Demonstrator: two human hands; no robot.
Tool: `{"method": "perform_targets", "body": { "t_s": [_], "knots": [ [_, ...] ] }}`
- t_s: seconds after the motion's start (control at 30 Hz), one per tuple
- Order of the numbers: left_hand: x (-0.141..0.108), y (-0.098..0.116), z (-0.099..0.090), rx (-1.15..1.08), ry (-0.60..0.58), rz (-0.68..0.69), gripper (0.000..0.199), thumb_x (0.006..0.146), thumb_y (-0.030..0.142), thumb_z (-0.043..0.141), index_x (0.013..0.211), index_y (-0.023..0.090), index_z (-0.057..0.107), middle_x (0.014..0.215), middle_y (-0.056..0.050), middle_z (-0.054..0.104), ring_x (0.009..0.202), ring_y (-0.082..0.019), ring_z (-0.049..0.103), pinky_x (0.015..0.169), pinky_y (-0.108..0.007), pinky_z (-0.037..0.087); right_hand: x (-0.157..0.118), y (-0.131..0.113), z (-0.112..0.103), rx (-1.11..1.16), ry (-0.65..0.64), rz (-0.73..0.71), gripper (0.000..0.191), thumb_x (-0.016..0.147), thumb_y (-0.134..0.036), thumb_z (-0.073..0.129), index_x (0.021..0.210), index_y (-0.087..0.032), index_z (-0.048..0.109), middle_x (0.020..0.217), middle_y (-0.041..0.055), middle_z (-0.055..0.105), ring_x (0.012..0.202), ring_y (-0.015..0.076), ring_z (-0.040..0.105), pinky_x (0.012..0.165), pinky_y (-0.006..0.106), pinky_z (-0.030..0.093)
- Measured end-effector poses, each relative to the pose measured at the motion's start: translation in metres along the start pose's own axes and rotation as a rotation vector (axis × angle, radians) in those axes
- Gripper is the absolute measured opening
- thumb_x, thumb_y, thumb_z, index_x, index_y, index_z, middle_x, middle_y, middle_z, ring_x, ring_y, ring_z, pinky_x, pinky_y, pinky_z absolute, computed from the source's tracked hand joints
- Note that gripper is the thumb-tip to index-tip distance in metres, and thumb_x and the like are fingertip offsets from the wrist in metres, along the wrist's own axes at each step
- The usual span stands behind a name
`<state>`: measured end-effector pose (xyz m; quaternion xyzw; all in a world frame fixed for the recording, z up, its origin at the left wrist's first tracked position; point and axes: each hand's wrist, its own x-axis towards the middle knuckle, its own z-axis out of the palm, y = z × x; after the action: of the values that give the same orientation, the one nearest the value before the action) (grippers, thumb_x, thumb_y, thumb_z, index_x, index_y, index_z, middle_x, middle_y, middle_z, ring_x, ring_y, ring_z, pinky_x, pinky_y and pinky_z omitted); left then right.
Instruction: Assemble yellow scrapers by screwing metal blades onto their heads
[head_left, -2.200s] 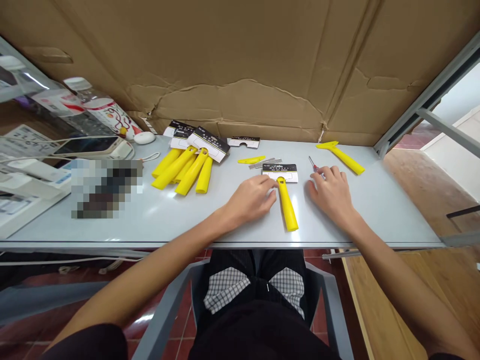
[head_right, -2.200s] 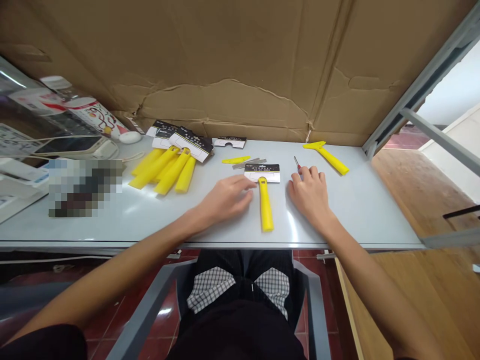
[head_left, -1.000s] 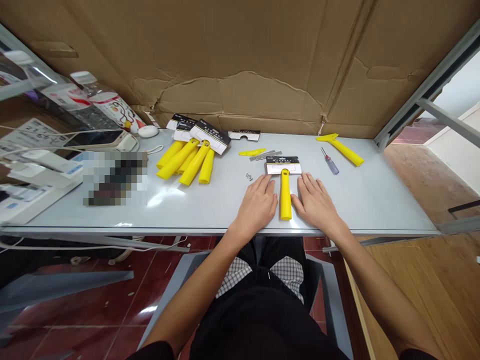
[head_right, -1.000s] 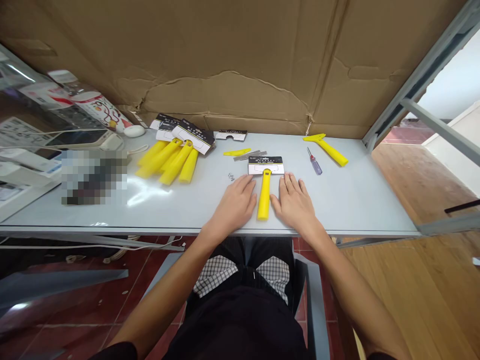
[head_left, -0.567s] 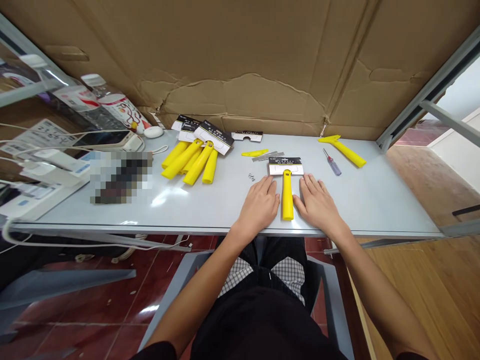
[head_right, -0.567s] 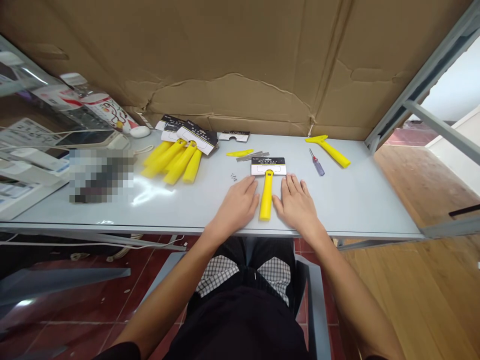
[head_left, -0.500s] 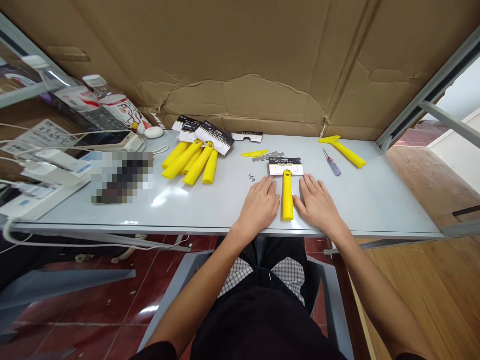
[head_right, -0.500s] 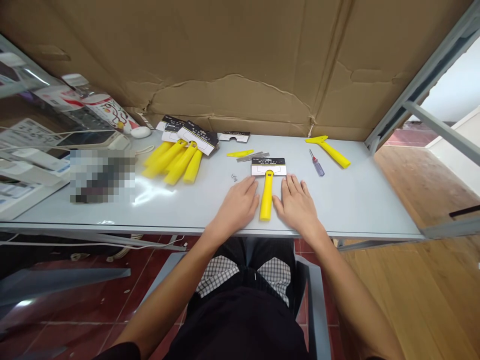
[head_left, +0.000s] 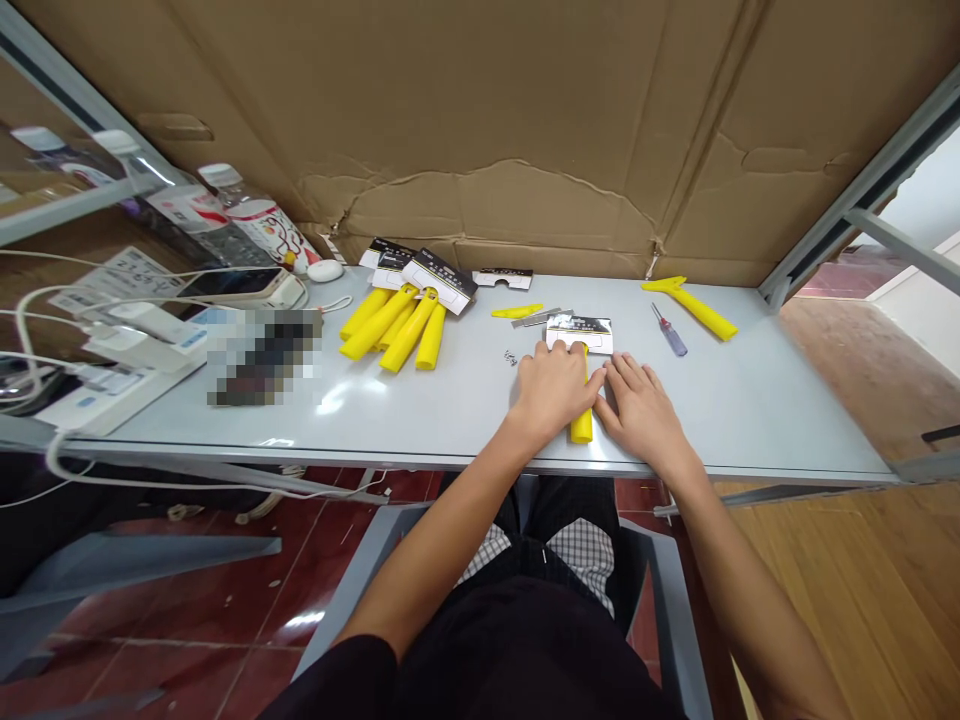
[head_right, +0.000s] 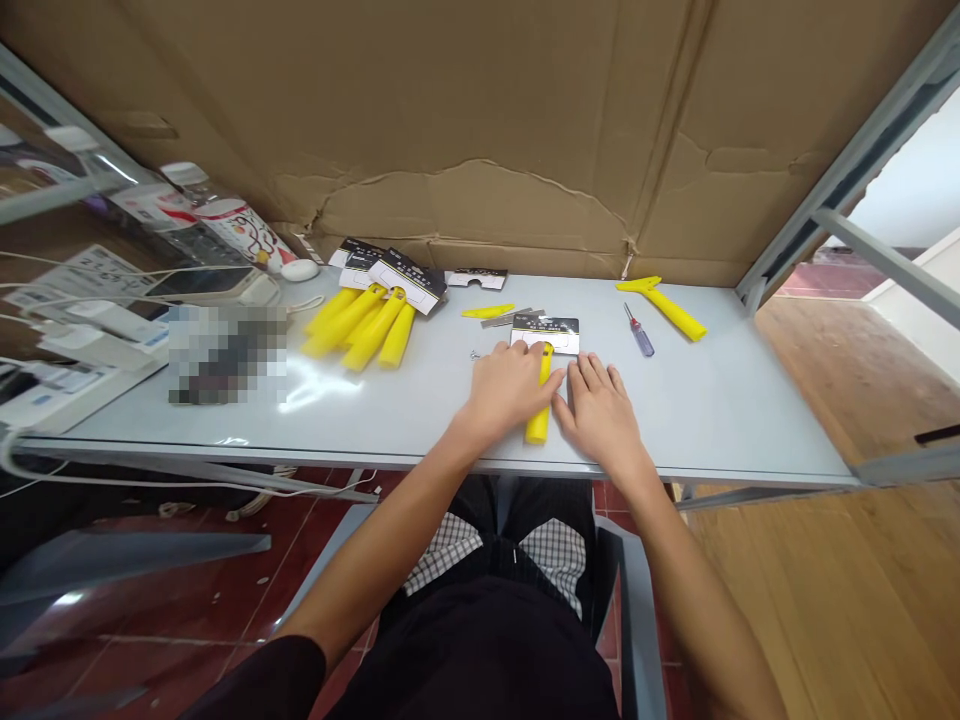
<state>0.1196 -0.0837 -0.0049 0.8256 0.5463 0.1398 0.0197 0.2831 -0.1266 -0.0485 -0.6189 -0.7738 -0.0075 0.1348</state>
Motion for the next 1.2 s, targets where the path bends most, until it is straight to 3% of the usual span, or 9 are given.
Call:
{"method": "perform_targets", "body": {
  "t_s": [0.17,0.27,0.47,0.63,0.73,0.87,1.07,1.2],
  "knots": [
    [0.025,0.005,-0.003,-0.04,-0.115,0.002,0.029,0.098,0.021,0.054,0.116,0.009,0.072,0.118,-0.025,0.072,0.104,-0.04,0.073,0.081,-0.051,0.06,0.0,0.002,0.002,0.011,0.012,-0.011,0.068,0.108,-0.047,0.038,0.157,-0.003,0.052,0.169,0.0232,0.044,0.161,0.0384,0.037,0.131,0.059,0.03],
    [0.03,0.005,-0.002,-0.038,-0.132,0.01,0.029,0.093,0.011,0.052,0.113,0.011,0.072,0.118,-0.023,0.072,0.102,-0.036,0.074,0.082,-0.047,0.06,0.001,0.004,0.003,0.013,0.014,-0.019,0.068,0.108,-0.048,0.038,0.156,-0.003,0.052,0.169,0.0242,0.044,0.161,0.0387,0.037,0.13,0.06,0.031],
    [0.022,-0.004,-0.008,-0.043,-0.124,0.001,0.037,0.094,0.013,0.052,0.127,0.007,0.066,0.122,-0.024,0.069,0.103,-0.035,0.072,0.088,-0.048,0.059,0.0,0.003,0.003,0.0,0.008,-0.021,0.067,0.108,-0.048,0.04,0.156,-0.003,0.053,0.168,0.0231,0.046,0.16,0.0389,0.038,0.131,0.059,0.03],
    [0.011,-0.028,-0.036,-0.049,-0.021,-0.015,0.04,0.096,0.018,0.051,0.133,0.008,0.064,0.121,-0.021,0.067,0.105,-0.032,0.069,0.093,-0.047,0.056,0.0,0.002,0.002,-0.008,0.028,-0.037,0.065,0.109,-0.046,0.04,0.154,-0.001,0.054,0.166,0.0243,0.048,0.158,0.0408,0.041,0.129,0.06,0.032],
    [0.009,-0.061,-0.059,0.006,0.078,-0.044,0.039,0.097,0.023,0.052,0.132,0.011,0.065,0.12,-0.019,0.067,0.108,-0.033,0.066,0.096,-0.047,0.053,-0.001,0.003,0.003,-0.001,0.039,-0.043,0.064,0.109,-0.045,0.041,0.153,-0.001,0.055,0.166,0.0247,0.049,0.157,0.0416,0.041,0.129,0.061,0.032],
    [0.018,-0.128,-0.087,0.116,0.175,-0.146,0.042,0.097,0.03,0.053,0.133,0.012,0.066,0.119,-0.019,0.068,0.113,-0.035,0.063,0.103,-0.049,0.049,-0.001,0.003,0.004,-0.008,0.038,-0.042,0.064,0.109,-0.045,0.041,0.152,0.0,0.056,0.165,0.0255,0.048,0.158,0.042,0.041,0.129,0.061,0.032],
    [0.043,-0.239,-0.113,0.252,0.11,-0.259,0.059,0.098,0.039,0.057,0.145,0.005,0.061,0.128,-0.017,0.071,0.114,-0.03,0.06,0.108,-0.044,0.044,-0.002,0.003,0.005,-0.018,0.032,-0.032,0.065,0.108,-0.045,0.042,0.153,-0.001,0.055,0.166,0.0248,0.048,0.158,0.0405,0.04,0.131,0.06,0.031],
    [0.048,-0.279,-0.111,0.23,0.062,-0.302,0.058,0.097,0.041,0.06,0.141,0.004,0.064,0.118,-0.012,0.076,0.099,-0.023,0.058,0.105,-0.043,0.045,-0.002,0.003,0.006,-0.02,0.034,-0.031,0.064,0.108,-0.045,0.043,0.154,-0.001,0.055,0.166,0.0242,0.048,0.159,0.0395,0.04,0.131,0.059,0.03]
  ]
}}
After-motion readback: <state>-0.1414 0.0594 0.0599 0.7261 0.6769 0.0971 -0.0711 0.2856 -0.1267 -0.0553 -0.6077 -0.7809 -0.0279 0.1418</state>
